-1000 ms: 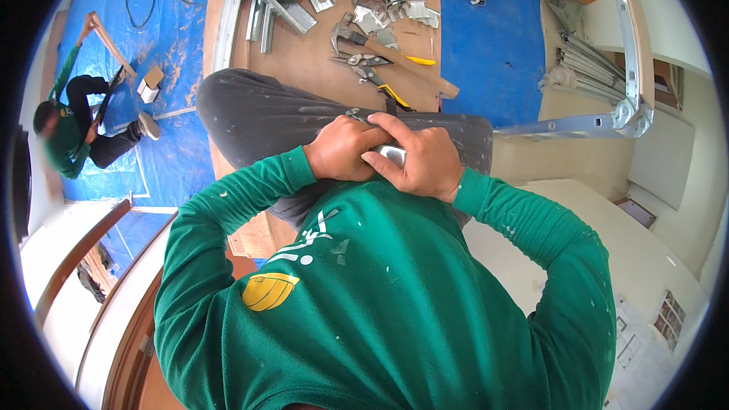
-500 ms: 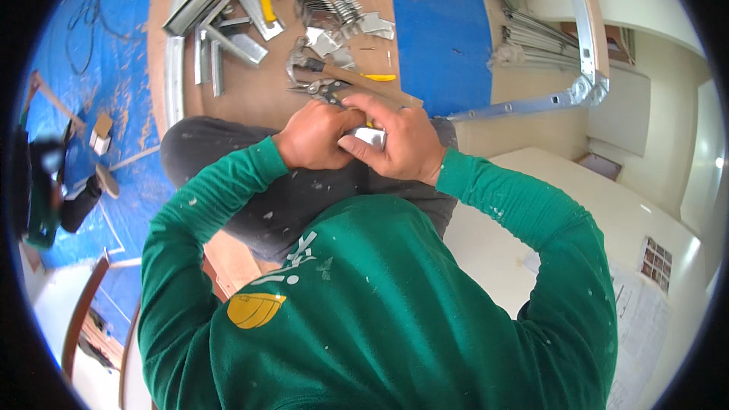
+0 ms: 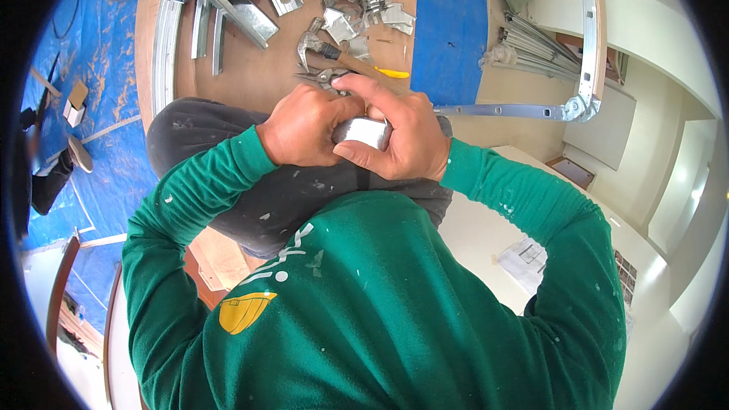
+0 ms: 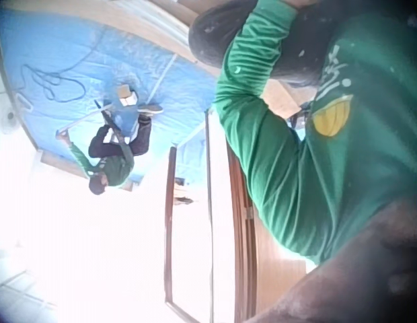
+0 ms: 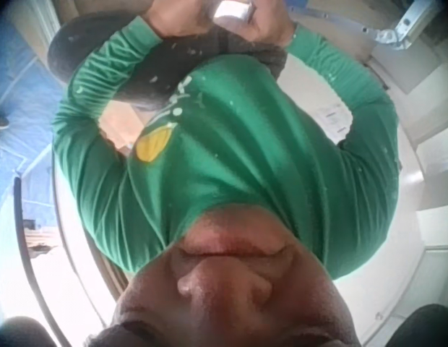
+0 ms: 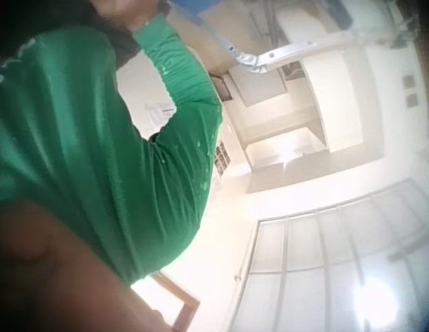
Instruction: The person sits on the floor and uses tin snips to cut small metal profiles, then uses a hammer to tap the cut edges. The person repeats this process with several pieces, handling them one at a time.
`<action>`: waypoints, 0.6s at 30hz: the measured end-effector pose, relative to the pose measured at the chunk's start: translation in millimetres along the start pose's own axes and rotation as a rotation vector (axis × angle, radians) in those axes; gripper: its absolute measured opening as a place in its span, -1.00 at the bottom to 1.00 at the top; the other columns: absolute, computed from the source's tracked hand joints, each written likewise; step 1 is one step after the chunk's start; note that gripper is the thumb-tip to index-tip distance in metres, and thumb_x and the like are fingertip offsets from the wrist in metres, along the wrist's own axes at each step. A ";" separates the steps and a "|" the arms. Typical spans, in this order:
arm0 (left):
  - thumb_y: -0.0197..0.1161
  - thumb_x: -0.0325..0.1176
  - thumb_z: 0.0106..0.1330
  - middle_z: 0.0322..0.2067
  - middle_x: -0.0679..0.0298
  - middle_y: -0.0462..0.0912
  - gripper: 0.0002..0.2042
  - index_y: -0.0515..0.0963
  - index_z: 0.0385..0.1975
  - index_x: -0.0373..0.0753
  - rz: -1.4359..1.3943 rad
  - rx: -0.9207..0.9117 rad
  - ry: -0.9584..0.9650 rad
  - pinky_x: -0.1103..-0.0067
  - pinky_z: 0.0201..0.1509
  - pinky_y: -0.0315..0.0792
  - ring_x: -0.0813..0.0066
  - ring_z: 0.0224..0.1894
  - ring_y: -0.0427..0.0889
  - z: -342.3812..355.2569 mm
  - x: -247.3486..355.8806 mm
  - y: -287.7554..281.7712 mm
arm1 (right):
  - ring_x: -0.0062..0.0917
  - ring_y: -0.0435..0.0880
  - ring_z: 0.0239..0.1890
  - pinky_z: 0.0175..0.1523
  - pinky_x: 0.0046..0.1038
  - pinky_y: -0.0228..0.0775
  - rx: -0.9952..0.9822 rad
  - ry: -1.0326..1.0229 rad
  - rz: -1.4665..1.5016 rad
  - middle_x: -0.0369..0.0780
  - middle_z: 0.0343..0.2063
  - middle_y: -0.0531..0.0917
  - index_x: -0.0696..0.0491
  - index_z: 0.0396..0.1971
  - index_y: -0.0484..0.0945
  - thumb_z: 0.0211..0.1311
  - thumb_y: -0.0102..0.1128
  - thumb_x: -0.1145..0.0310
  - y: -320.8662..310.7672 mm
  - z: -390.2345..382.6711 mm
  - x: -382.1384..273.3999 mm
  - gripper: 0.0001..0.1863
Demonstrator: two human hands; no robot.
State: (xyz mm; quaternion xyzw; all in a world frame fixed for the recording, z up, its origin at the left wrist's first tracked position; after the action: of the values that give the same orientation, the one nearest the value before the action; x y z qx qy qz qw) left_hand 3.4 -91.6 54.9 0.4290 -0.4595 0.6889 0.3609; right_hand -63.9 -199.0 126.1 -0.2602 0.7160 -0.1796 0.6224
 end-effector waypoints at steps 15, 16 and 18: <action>0.49 -0.36 -0.08 -0.42 0.04 0.74 -0.58 0.66 -0.11 -0.17 -0.089 0.103 -0.074 0.16 -0.22 0.64 -0.08 -0.32 0.74 -4.3 0.6 -17.0 | -0.54 0.68 -0.50 -0.33 -0.50 0.40 0.075 -0.057 0.247 -0.21 -0.59 0.70 0.17 0.46 0.27 0.36 0.36 -0.16 4.8 18.6 -2.9 -0.08; 0.48 -0.37 -0.07 -0.42 0.02 0.74 -0.58 0.66 -0.11 -0.18 -0.101 0.112 -0.075 0.17 -0.21 0.63 -0.09 -0.32 0.74 -4.1 -1.2 -17.3 | -0.56 0.66 -0.51 -0.32 -0.50 0.40 0.076 -0.055 0.251 -0.22 -0.60 0.69 0.17 0.46 0.26 0.38 0.32 -0.18 4.9 20.0 -2.5 -0.09; 0.46 -0.38 -0.06 -0.43 0.00 0.73 -0.59 0.67 -0.11 -0.22 -0.133 0.122 -0.081 0.18 -0.21 0.62 -0.10 -0.32 0.74 -2.2 -0.7 -16.0 | -0.58 0.64 -0.51 -0.29 -0.52 0.41 0.097 0.008 0.309 -0.26 -0.60 0.66 0.17 0.46 0.27 0.44 0.23 -0.20 3.3 18.1 0.4 -0.12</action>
State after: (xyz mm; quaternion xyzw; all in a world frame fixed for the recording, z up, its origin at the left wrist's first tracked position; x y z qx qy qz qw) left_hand 17.3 -84.5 58.9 0.5073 -0.4015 0.6722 0.3600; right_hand -46.6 -195.5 120.9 -0.1158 0.7406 -0.1171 0.6514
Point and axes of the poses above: each hand's wrist, its own z-axis towards the middle knuckle, its own y-axis out of the palm, x = y × z, the point moved 6 cm from there along z, towards the middle knuckle
